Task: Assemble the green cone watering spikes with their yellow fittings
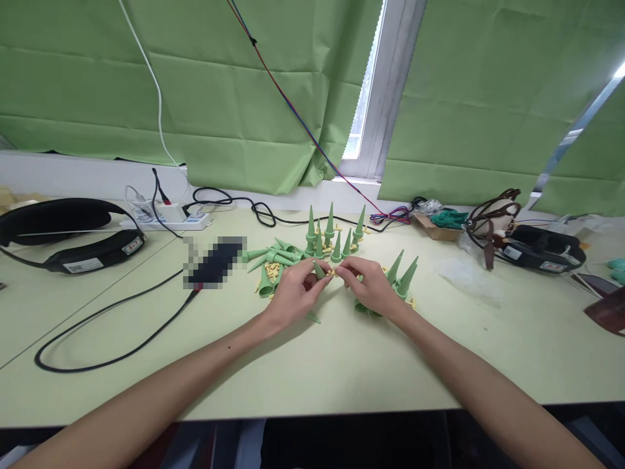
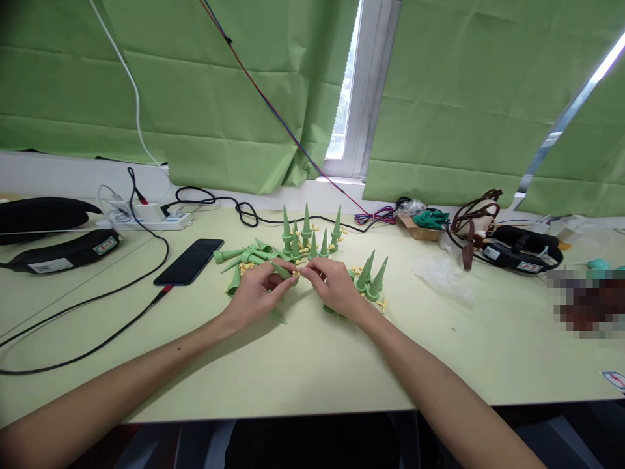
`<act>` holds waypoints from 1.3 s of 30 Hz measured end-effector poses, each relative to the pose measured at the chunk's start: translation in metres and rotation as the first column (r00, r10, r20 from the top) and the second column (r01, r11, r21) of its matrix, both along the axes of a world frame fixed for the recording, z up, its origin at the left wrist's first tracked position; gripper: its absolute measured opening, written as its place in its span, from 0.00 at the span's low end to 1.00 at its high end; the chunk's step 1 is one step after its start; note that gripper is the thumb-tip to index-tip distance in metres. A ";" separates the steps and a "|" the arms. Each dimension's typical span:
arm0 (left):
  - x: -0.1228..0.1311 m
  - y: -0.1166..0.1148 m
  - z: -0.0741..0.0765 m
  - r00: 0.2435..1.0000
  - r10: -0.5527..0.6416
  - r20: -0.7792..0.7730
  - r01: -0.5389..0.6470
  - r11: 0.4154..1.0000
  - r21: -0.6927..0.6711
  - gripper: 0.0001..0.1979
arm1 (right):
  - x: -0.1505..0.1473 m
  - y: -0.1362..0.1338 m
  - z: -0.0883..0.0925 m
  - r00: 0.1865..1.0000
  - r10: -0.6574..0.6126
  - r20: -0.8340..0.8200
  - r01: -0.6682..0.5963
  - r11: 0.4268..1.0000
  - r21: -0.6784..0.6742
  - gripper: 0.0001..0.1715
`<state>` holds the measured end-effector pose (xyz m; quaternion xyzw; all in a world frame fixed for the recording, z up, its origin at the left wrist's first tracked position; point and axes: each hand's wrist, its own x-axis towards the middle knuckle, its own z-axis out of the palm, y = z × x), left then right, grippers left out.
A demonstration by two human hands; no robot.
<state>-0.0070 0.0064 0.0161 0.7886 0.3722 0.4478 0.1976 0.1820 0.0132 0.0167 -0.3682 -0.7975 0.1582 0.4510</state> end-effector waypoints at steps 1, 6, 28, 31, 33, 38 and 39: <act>0.000 0.000 0.000 1.000 -0.001 -0.007 0.001 1.000 0.013 0.05 | 0.000 0.001 0.000 1.000 -0.007 0.008 0.007 1.000 0.000 0.17; 0.000 0.001 -0.003 0.999 -0.009 -0.031 0.011 0.998 0.069 0.05 | 0.001 0.004 -0.005 0.998 -0.031 0.048 0.032 0.999 -0.014 0.22; 0.001 0.000 -0.003 0.999 0.028 -0.026 -0.027 0.999 0.042 0.05 | 0.000 -0.001 -0.002 0.999 0.036 0.027 -0.037 0.999 0.020 0.10; 0.000 -0.001 -0.004 0.999 0.018 -0.034 -0.016 0.998 0.053 0.05 | 0.000 0.000 -0.003 0.998 -0.003 0.060 0.001 1.000 0.028 0.16; 0.000 -0.001 -0.005 0.999 0.015 -0.039 -0.013 0.999 0.053 0.05 | 0.000 0.001 -0.004 0.997 -0.026 0.077 0.023 0.999 0.032 0.20; 0.000 0.000 -0.006 0.999 0.014 -0.044 -0.012 0.998 0.057 0.06 | 0.000 0.003 -0.006 0.992 -0.056 0.113 0.053 0.998 0.036 0.23; 0.000 0.000 -0.007 0.999 0.012 -0.043 -0.010 0.998 0.057 0.06 | 0.000 0.004 -0.006 0.992 -0.057 0.115 0.053 0.998 0.037 0.24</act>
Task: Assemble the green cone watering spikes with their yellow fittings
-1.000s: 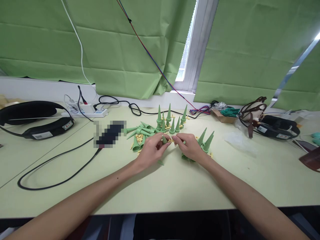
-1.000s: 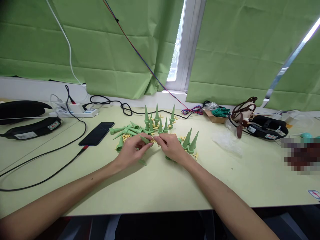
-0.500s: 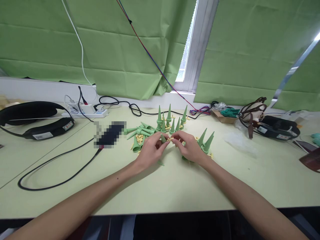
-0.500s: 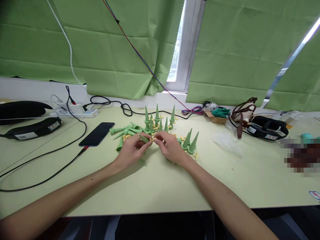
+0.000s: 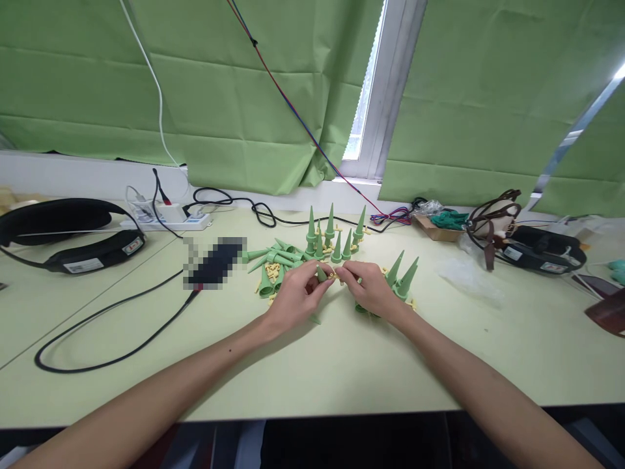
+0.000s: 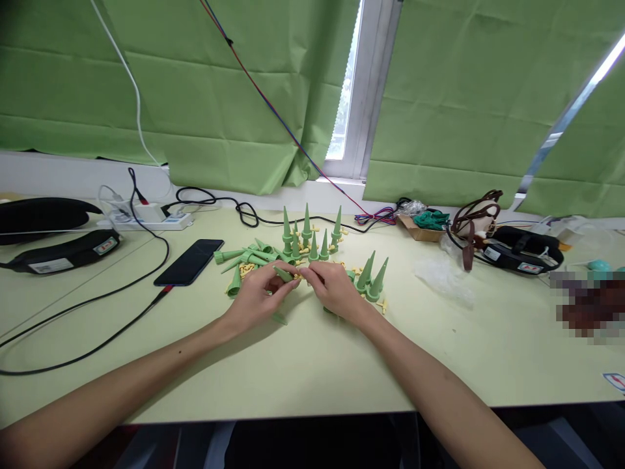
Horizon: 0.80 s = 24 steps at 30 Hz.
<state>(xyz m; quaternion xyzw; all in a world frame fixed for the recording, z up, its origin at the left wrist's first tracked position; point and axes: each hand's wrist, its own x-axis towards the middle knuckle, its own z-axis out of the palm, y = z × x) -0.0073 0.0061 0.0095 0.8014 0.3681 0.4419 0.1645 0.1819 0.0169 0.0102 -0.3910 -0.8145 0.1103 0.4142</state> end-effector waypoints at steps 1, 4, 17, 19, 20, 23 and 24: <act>0.000 0.000 0.000 1.000 0.000 0.000 0.000 1.000 0.001 0.07 | 0.000 0.000 0.000 1.000 0.001 0.000 -0.001 1.000 -0.001 0.24; 0.001 0.000 0.000 1.000 0.003 -0.002 -0.003 1.000 0.003 0.06 | 0.000 0.001 -0.001 1.000 0.010 -0.004 -0.010 1.000 -0.007 0.26; 0.001 -0.001 0.005 0.995 0.061 0.074 -0.054 0.994 -0.094 0.10 | -0.001 -0.008 0.006 0.991 0.093 -0.094 -0.097 0.994 -0.040 0.09; 0.001 -0.002 0.005 0.996 0.055 0.064 -0.050 0.996 -0.078 0.09 | 0.000 -0.007 0.005 0.992 0.095 -0.078 -0.098 0.994 -0.038 0.09; 0.001 -0.002 0.006 0.997 0.050 0.057 -0.046 0.997 -0.066 0.09 | 0.000 -0.007 0.004 0.993 0.093 -0.070 -0.095 0.995 -0.038 0.10; 0.001 -0.002 0.006 0.999 0.034 0.034 -0.033 0.999 -0.032 0.07 | 0.000 -0.006 0.004 0.995 0.084 -0.044 -0.086 0.995 -0.042 0.12; 0.001 -0.002 0.006 0.999 0.032 0.028 -0.031 0.999 -0.022 0.07 | 0.000 -0.005 0.003 0.996 0.082 -0.038 -0.084 0.996 -0.042 0.13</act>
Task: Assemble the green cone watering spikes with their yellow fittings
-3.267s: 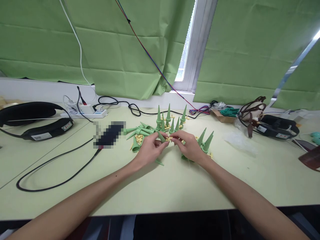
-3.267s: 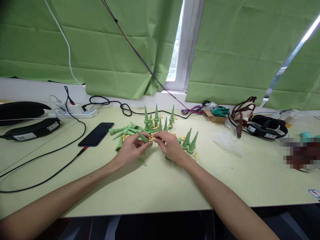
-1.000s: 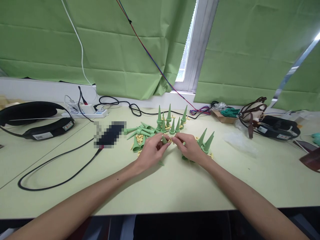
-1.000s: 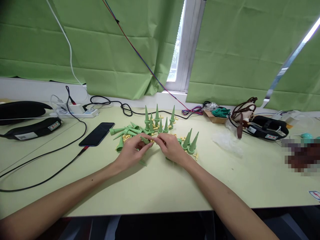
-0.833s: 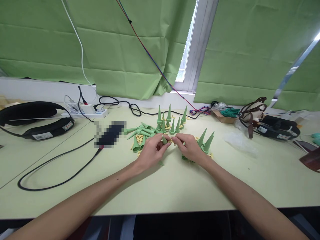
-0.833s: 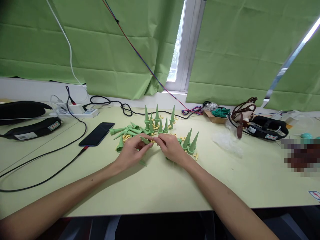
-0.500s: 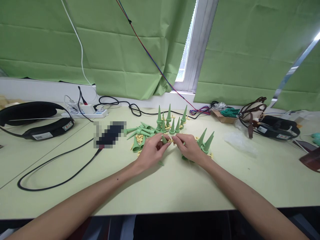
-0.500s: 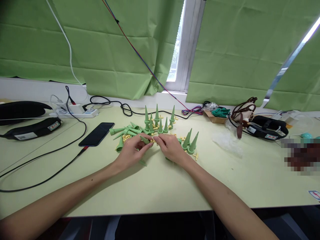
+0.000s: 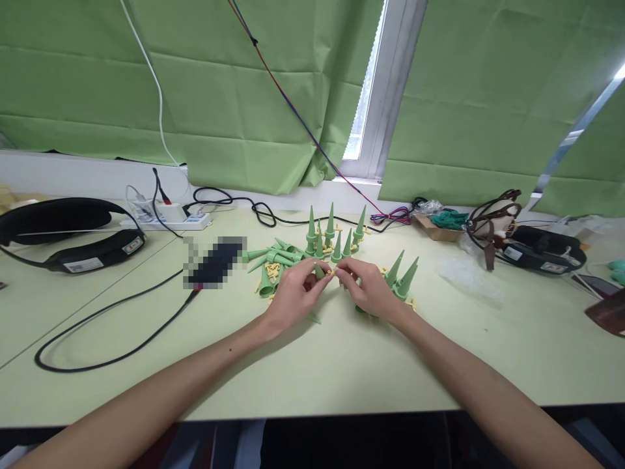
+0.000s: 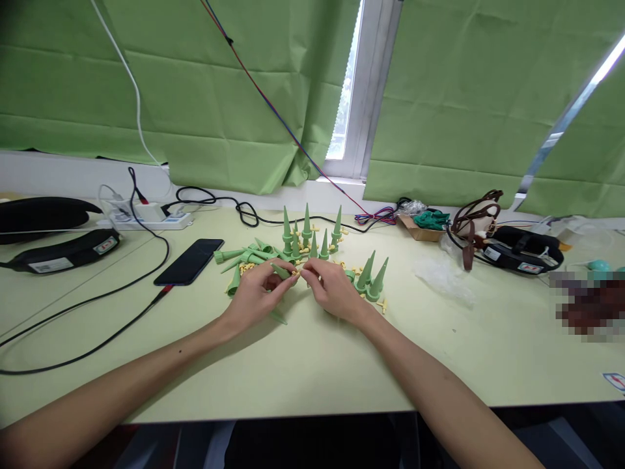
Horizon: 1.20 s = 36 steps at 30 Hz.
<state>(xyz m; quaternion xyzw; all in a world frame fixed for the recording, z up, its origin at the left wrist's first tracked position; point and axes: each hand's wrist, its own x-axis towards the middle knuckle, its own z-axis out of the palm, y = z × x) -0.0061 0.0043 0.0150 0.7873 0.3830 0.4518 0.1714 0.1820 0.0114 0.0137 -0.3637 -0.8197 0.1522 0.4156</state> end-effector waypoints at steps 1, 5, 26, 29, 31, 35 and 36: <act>0.000 0.000 0.000 1.000 0.000 -0.005 0.000 1.000 0.010 0.07 | 0.000 0.000 0.000 1.000 -0.003 0.004 0.003 1.000 0.002 0.13; -0.001 0.001 -0.002 1.000 0.000 -0.018 0.001 0.999 0.051 0.05 | 0.000 0.002 -0.001 1.000 -0.023 0.018 0.023 1.000 0.020 0.16; 0.000 -0.002 0.001 0.999 0.033 -0.020 -0.032 0.998 0.055 0.05 | 0.000 -0.002 0.001 1.000 0.008 -0.031 -0.008 1.000 -0.011 0.11; 0.000 -0.002 0.002 0.999 0.030 -0.024 -0.028 0.998 0.057 0.05 | -0.001 -0.002 0.001 1.000 0.020 -0.021 -0.020 1.000 -0.004 0.11; 0.000 -0.001 0.000 0.999 0.024 -0.032 -0.022 0.998 0.066 0.05 | 0.000 -0.001 0.000 1.000 0.015 -0.008 -0.015 1.000 0.004 0.12; -0.001 0.001 -0.004 0.999 0.012 -0.052 -0.007 0.995 0.096 0.05 | 0.000 0.002 -0.002 1.000 -0.003 0.013 0.003 1.000 0.023 0.15; -0.001 0.001 -0.005 0.998 0.008 -0.055 -0.003 0.995 0.098 0.05 | 0.000 0.002 -0.002 1.000 -0.008 0.019 0.007 1.000 0.028 0.16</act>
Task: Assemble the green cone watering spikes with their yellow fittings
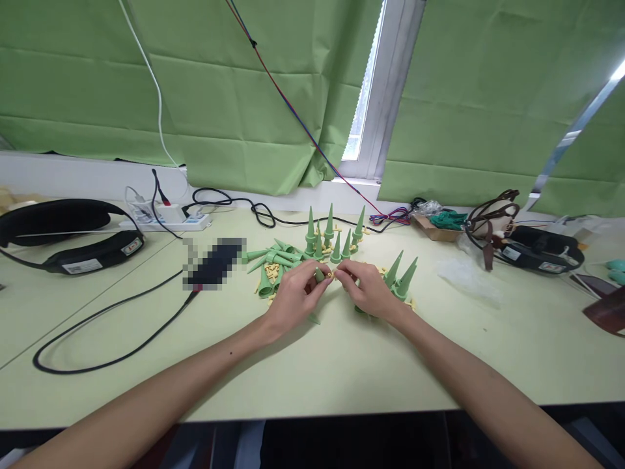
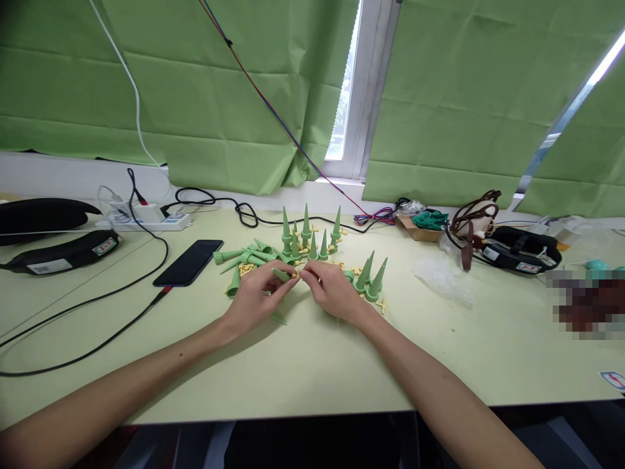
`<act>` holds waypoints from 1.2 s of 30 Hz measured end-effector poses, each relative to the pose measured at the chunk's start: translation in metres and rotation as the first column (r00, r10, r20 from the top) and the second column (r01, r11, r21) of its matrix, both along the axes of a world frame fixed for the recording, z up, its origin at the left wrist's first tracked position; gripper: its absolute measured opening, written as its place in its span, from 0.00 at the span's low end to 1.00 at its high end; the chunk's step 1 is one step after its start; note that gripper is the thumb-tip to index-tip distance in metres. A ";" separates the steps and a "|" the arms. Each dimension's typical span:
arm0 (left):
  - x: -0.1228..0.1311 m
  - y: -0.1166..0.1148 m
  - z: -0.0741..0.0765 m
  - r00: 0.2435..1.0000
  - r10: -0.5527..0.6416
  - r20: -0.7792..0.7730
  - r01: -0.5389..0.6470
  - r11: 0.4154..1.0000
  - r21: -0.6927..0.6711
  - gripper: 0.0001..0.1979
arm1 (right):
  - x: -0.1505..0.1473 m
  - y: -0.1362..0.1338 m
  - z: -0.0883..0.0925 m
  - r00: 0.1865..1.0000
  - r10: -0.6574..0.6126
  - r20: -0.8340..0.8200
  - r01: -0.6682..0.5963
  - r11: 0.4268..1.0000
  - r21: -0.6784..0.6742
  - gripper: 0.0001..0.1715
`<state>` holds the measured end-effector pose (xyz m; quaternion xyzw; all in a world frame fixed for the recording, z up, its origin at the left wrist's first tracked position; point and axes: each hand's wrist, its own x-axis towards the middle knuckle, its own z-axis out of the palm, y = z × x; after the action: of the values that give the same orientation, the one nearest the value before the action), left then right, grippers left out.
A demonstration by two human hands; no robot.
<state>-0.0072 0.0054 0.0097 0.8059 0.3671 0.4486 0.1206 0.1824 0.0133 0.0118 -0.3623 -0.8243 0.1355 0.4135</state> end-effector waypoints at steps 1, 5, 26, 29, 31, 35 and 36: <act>0.000 0.000 -0.001 1.000 -0.004 -0.003 0.004 1.000 0.000 0.05 | 0.000 0.000 0.000 1.000 -0.005 0.006 0.005 1.000 0.004 0.16; 0.000 0.000 -0.002 1.000 -0.028 -0.010 0.028 0.999 0.017 0.04 | 0.000 0.002 -0.002 0.999 -0.020 0.029 0.020 1.000 0.009 0.20; 0.000 0.000 -0.001 1.000 -0.010 -0.004 0.011 0.999 0.044 0.03 | 0.000 0.000 0.000 0.999 0.037 -0.025 -0.038 0.999 -0.008 0.10; 0.000 0.000 -0.002 1.000 -0.013 -0.018 0.014 0.999 0.048 0.03 | 0.000 0.001 -0.001 1.000 0.023 -0.016 -0.023 1.000 0.004 0.12; 0.000 0.000 -0.003 1.000 -0.014 -0.022 0.015 0.998 0.061 0.03 | 0.001 0.001 -0.002 1.000 0.015 -0.007 -0.015 1.000 0.012 0.14; 0.001 0.000 -0.003 0.999 -0.027 -0.030 0.030 0.995 0.092 0.03 | 0.001 0.002 -0.003 1.000 0.001 0.017 -0.001 1.000 0.029 0.17; 0.001 0.000 -0.003 0.999 -0.030 -0.030 0.033 0.995 0.097 0.03 | 0.001 0.003 -0.003 1.000 -0.005 0.023 0.004 0.999 0.032 0.17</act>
<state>-0.0064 0.0057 0.0065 0.8229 0.3336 0.4525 0.0831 0.1831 0.0163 0.0085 -0.3590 -0.8302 0.1170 0.4101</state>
